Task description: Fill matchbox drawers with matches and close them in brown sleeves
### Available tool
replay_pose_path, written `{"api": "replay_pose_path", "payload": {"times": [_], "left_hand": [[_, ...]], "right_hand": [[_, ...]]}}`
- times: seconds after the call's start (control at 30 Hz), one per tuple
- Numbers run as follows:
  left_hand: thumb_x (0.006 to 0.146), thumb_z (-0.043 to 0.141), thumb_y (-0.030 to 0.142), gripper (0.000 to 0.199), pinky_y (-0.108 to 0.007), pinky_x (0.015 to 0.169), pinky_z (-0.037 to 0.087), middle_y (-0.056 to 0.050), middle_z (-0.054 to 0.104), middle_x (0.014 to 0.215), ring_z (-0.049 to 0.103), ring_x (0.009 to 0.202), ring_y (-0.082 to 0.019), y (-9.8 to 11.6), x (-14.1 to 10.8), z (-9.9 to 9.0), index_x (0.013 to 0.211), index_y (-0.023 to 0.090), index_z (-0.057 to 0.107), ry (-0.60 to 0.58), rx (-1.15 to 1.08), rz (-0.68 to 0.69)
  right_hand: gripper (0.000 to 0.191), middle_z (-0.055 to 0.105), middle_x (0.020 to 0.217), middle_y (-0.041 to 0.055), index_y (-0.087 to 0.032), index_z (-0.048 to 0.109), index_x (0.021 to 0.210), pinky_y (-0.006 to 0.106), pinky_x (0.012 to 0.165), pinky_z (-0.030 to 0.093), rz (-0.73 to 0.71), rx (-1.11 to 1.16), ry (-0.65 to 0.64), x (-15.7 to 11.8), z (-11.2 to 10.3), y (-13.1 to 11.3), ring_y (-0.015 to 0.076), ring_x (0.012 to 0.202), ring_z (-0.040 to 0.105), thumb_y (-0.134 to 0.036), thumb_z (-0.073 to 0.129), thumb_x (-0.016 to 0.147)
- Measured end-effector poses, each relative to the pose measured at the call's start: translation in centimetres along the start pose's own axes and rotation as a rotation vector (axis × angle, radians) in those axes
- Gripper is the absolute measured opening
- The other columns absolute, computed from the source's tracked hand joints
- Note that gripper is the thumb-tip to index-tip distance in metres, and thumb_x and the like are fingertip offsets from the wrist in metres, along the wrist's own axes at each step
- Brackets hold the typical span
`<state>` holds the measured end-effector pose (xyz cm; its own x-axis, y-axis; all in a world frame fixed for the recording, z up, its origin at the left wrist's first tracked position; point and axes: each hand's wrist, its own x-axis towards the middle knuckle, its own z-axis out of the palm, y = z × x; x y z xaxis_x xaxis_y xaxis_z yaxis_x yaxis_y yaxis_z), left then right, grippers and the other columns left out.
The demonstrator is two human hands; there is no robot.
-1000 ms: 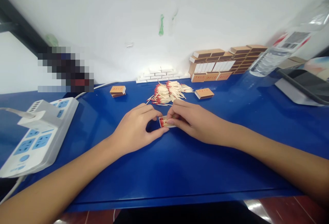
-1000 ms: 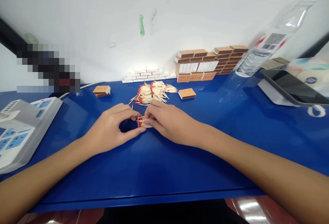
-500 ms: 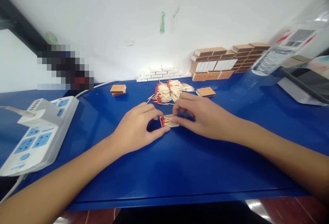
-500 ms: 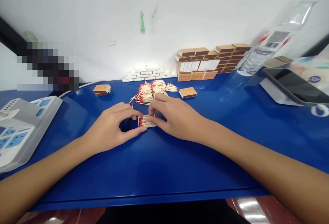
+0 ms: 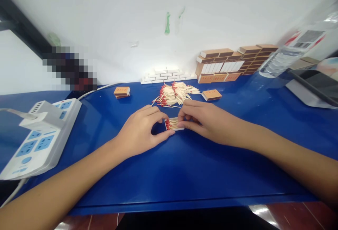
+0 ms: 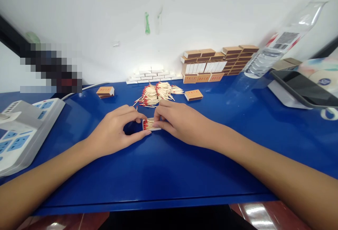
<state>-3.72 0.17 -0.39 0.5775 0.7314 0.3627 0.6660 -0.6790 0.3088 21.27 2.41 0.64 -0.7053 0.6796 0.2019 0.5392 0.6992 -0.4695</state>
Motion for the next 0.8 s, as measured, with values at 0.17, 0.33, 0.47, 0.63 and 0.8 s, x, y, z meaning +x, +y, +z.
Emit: {"api": "replay_pose_path", "payload": {"times": [0.17, 0.33, 0.47, 0.63, 0.8], "left_hand": [[0.095, 0.074, 0.043, 0.026, -0.035, 0.076, 0.047, -0.003, 0.068, 0.09, 0.059, 0.084, -0.02, -0.03, -0.03, 0.0, 0.104, 0.019, 0.072, -0.004, 0.007, 0.005], [0.095, 0.074, 0.045, 0.027, -0.035, 0.078, 0.048, -0.003, 0.068, 0.091, 0.06, 0.085, -0.02, 0.0, 0.01, 0.04, 0.104, 0.019, 0.073, 0.001, 0.009, 0.004], [0.095, 0.074, 0.044, 0.026, -0.035, 0.076, 0.048, -0.003, 0.068, 0.09, 0.059, 0.083, -0.02, -0.04, -0.02, 0.04, 0.103, 0.019, 0.073, 0.006, 0.005, 0.008], [0.095, 0.074, 0.043, 0.025, -0.034, 0.077, 0.048, -0.003, 0.069, 0.091, 0.06, 0.084, -0.02, -0.14, -0.1, 0.04, 0.104, 0.019, 0.073, 0.006, 0.008, 0.02], [0.095, 0.074, 0.043, 0.026, -0.035, 0.076, 0.048, -0.003, 0.069, 0.092, 0.06, 0.084, -0.021, -0.07, -0.07, 0.03, 0.105, 0.019, 0.073, -0.001, 0.011, 0.016]], "right_hand": [[0.017, 0.065, 0.099, 0.0048, -0.02, 0.067, 0.096, 0.03, 0.072, 0.045, -0.029, 0.035, 0.035, 0.04, 0.37, -0.1, 0.0156, 0.08, 0.06, -0.032, 0.058, 0.106], [0.014, 0.064, 0.097, 0.0044, -0.019, 0.067, 0.097, 0.03, 0.07, 0.043, -0.027, -0.007, 0.055, 0.04, 0.55, 0.45, 0.0153, 0.078, 0.059, -0.028, 0.059, 0.105], [0.014, 0.064, 0.098, 0.0043, -0.019, 0.068, 0.097, 0.03, 0.07, 0.044, -0.023, 0.007, 0.028, -0.04, 0.53, 0.36, 0.0152, 0.078, 0.059, -0.028, 0.06, 0.105], [0.017, 0.064, 0.097, 0.0045, -0.019, 0.068, 0.096, 0.03, 0.07, 0.043, -0.036, 0.016, 0.02, -0.02, 0.57, -0.09, 0.0151, 0.077, 0.059, -0.029, 0.059, 0.105], [0.014, 0.065, 0.096, 0.0044, -0.019, 0.068, 0.099, 0.029, 0.07, 0.044, -0.05, 0.015, 0.057, 0.09, 0.9, 0.23, 0.0148, 0.077, 0.059, -0.028, 0.059, 0.105]]}}
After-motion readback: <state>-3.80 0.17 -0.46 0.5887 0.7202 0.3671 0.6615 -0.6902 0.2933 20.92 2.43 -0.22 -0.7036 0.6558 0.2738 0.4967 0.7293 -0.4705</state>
